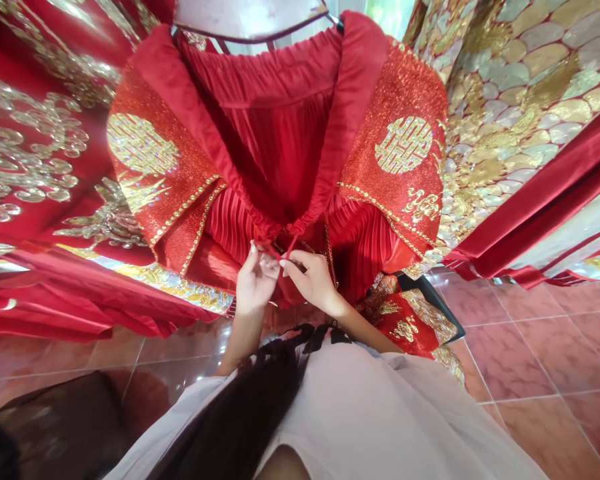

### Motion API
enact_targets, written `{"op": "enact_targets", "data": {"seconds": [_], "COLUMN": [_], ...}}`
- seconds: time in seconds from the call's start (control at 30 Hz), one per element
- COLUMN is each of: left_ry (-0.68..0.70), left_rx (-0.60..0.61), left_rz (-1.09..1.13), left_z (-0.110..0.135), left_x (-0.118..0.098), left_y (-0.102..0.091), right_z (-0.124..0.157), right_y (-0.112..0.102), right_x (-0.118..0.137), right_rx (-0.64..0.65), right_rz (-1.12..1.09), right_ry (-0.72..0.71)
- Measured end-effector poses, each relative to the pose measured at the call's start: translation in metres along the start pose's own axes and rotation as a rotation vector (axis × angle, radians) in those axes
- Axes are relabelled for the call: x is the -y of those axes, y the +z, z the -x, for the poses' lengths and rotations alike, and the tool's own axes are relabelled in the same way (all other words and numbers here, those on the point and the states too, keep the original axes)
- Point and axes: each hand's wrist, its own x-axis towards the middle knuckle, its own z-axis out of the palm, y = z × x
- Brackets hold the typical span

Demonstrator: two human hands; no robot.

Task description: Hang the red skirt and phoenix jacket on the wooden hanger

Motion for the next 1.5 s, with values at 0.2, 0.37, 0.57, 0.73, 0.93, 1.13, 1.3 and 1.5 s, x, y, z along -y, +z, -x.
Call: {"op": "enact_targets", "data": {"seconds": [0.2, 0.37, 0.57, 0.73, 0.93, 1.13, 1.3, 1.5], "left_ry": [0.214, 0.371, 0.756, 0.552, 0.476, 0.874, 1.339, 1.232], "left_rx": [-0.044, -0.215, -0.391, 0.192, 0.284, 0.157, -0.216, -0.471], "left_rz": [0.146, 0.096, -0.834, -0.869, -0.871, -0.901, -0.998, -1.429], "left_z": [0.006, 0.008, 0.010, 0.016, 0.002, -0.002, -0.032, -0.051], "left_x": [-0.047, -0.060, -0.040, -0.021, -0.045, -0.147, -0.206, -0.182], "left_y": [-0.021, -0.047, -0.030, 0.018, 0.033, 0.042, 0.022, 0.023], "right_z": [0.001, 0.001, 0.000, 0.001, -0.010, -0.022, -0.038, -0.069], "right_y": [-0.006, -0.015, -0.014, -0.009, -0.044, -0.115, -0.177, -0.162], "right_x": [0.007, 0.003, 0.006, 0.015, 0.030, 0.098, 0.107, 0.072], "right_rx": [0.013, -0.021, -0.070, -0.008, -0.056, -0.141, -0.484, -0.508], "right_rz": [-0.065, -0.061, 0.094, 0.184, 0.359, 0.583, 0.653, 1.034], "right_ry": [0.044, 0.060, -0.041, -0.150, -0.222, -0.471, -0.445, -0.332]}}
